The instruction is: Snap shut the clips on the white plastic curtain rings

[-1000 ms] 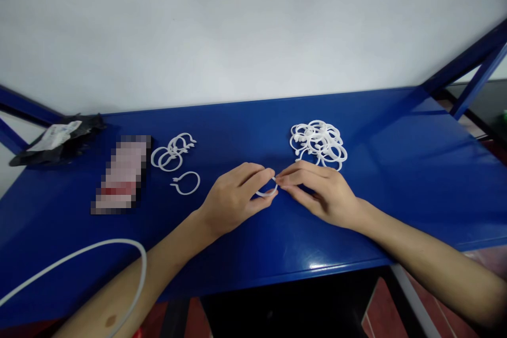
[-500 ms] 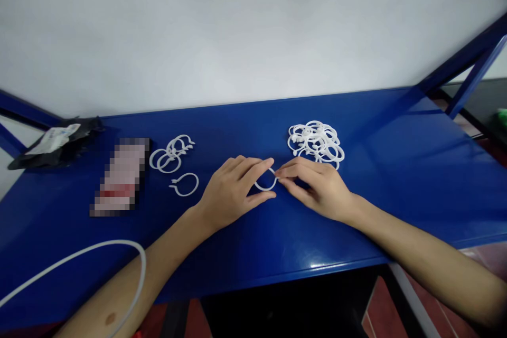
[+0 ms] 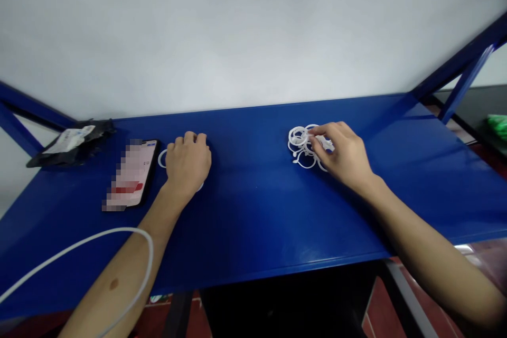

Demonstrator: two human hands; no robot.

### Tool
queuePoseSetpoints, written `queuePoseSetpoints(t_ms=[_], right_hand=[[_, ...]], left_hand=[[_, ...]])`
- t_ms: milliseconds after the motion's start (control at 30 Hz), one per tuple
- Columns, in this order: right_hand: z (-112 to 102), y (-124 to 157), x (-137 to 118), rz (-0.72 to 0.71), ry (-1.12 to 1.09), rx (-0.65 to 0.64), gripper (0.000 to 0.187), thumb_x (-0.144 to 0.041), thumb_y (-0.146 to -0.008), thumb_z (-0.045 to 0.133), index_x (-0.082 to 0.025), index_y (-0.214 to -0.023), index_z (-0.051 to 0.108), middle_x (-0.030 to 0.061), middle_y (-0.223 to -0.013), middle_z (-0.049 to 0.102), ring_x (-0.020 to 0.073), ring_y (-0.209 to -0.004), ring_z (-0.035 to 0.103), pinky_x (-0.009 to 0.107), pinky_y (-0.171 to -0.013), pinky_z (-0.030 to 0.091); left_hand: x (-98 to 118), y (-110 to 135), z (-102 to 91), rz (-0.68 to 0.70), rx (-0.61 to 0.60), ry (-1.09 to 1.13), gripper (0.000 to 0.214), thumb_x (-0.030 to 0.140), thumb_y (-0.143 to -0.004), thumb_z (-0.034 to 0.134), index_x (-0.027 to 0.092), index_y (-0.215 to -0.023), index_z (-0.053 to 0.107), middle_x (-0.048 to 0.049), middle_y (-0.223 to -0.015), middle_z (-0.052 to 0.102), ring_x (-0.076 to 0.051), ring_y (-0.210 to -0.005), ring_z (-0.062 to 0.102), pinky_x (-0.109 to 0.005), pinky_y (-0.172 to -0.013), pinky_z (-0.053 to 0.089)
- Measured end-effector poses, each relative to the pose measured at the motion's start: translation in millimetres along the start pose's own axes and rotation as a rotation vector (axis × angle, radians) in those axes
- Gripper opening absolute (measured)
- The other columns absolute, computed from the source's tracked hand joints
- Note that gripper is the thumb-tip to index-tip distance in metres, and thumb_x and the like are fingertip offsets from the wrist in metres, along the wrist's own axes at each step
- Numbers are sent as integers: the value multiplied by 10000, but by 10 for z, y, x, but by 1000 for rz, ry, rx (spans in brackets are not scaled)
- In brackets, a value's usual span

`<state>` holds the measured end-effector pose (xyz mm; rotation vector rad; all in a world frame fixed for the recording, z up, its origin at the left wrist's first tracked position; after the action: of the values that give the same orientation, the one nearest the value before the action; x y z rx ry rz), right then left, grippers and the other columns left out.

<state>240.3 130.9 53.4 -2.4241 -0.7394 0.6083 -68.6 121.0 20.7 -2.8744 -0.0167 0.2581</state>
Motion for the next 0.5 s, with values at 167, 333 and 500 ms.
queuePoseSetpoints(t_ms=[167, 333, 500], right_hand=[[181, 59, -181, -126, -79, -117, 124, -194, -934, 567, -202, -1029, 647, 79, -1002, 707, 250, -966, 560, 436, -851, 506], [208, 87, -212, -172, 13, -106, 140, -192, -923, 589, -189, -1050, 649, 106, -1077, 674, 275, -1009, 526, 470, -888, 490], [133, 86, -242, -174, 41, -70, 187, -183, -912, 600, -193, -1096, 633, 114, -1108, 658, 286, -1039, 511, 469, -864, 495]], left_hand=[[24, -12, 55, 79, -3, 82, 343, 151, -912, 381, 133, -1158, 619, -170, -1033, 640, -317, -929, 616, -445, -772, 503], [53, 4, -11, 82, 56, 206, 333, 114, -887, 433, 157, -1155, 626, -147, -1091, 637, -287, -865, 633, -427, -761, 514], [100, 55, -122, 82, 157, 297, 277, 127, -890, 465, 190, -1090, 646, -109, -1052, 672, -246, -754, 620, -416, -709, 511]])
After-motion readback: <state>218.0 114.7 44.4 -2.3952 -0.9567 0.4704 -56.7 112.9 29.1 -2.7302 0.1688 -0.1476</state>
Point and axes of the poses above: each hand's wrist, its own y-axis away from the middle knuckle, its own z-axis out of the palm, x = y × z, the point moved 6 cm from there along -y, towards the middle knuckle
